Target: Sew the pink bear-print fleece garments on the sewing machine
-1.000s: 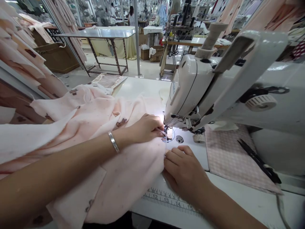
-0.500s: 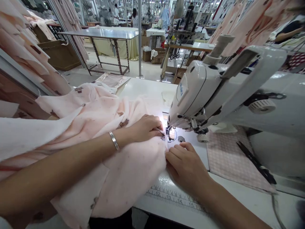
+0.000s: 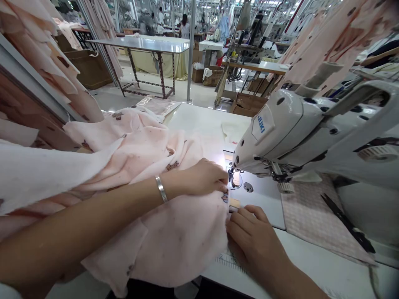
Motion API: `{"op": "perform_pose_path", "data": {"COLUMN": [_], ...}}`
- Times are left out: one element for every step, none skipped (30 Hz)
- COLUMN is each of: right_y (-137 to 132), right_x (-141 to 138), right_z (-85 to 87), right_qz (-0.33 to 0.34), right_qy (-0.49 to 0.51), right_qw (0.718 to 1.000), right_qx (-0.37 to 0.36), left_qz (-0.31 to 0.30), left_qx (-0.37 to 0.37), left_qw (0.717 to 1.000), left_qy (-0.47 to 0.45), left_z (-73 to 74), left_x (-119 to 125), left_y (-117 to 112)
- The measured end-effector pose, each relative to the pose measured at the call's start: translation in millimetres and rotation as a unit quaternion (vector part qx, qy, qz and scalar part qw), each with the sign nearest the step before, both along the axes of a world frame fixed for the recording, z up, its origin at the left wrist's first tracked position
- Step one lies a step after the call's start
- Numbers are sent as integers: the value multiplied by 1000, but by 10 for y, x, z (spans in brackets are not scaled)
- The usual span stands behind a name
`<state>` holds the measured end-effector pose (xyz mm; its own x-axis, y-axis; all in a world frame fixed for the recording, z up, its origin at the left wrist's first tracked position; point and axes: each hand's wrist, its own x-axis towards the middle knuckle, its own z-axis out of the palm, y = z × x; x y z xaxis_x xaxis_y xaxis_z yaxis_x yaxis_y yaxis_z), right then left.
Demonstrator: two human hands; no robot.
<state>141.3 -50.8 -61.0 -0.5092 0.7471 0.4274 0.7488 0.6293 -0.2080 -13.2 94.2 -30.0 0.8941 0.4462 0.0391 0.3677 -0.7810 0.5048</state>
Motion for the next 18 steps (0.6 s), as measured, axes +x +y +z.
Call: {"op": "perform_pose_path", "data": {"right_y": [-8,-12,-14,-14,-13,-13,-11,-9,-6,-3,2,7,13,20,28,37,48,60], "right_x": [4,9,15,24,34,46,59,74,90,105,120,135,148,161,174,186,199,213], "right_z": [1,7,15,25,34,40,42,41,35,28,20,14,9,8,10,15,21,27], "right_qz": [-3,-4,-6,-7,-9,-11,-13,-16,-18,-18,-17,-14,-10,-6,-2,1,2,3], "right_qy": [3,5,7,9,10,10,10,10,9,8,6,4,2,1,-1,-5,-11,-19], "right_qw": [1000,1000,1000,1000,1000,1000,1000,1000,1000,1000,999,999,999,999,999,999,999,999], "right_qx": [-2,-5,-7,-10,-12,-14,-17,-19,-22,-25,-26,-28,-30,-32,-33,-34,-35,-36], "left_qz": [1,6,13,22,32,44,59,74,87,93,92,85,74,60,46,31,21,13], "left_qx": [0,3,15,35,64,99,133,164,187,199,203,198,187,173,160,151,147,144], "left_qw": [1000,1000,999,998,995,991,987,982,978,975,975,976,980,983,986,988,989,989], "left_qy": [7,19,34,51,66,72,69,55,38,21,7,1,1,5,10,11,7,0], "left_z": [7,13,18,20,19,13,0,-20,-47,-77,-107,-135,-158,-174,-184,-189,-189,-187], "left_x": [40,79,117,152,183,211,235,253,266,272,270,259,238,209,171,127,79,30], "left_y": [7,10,6,-5,-21,-40,-62,-84,-106,-128,-152,-179,-210,-246,-284,-324,-361,-391]}}
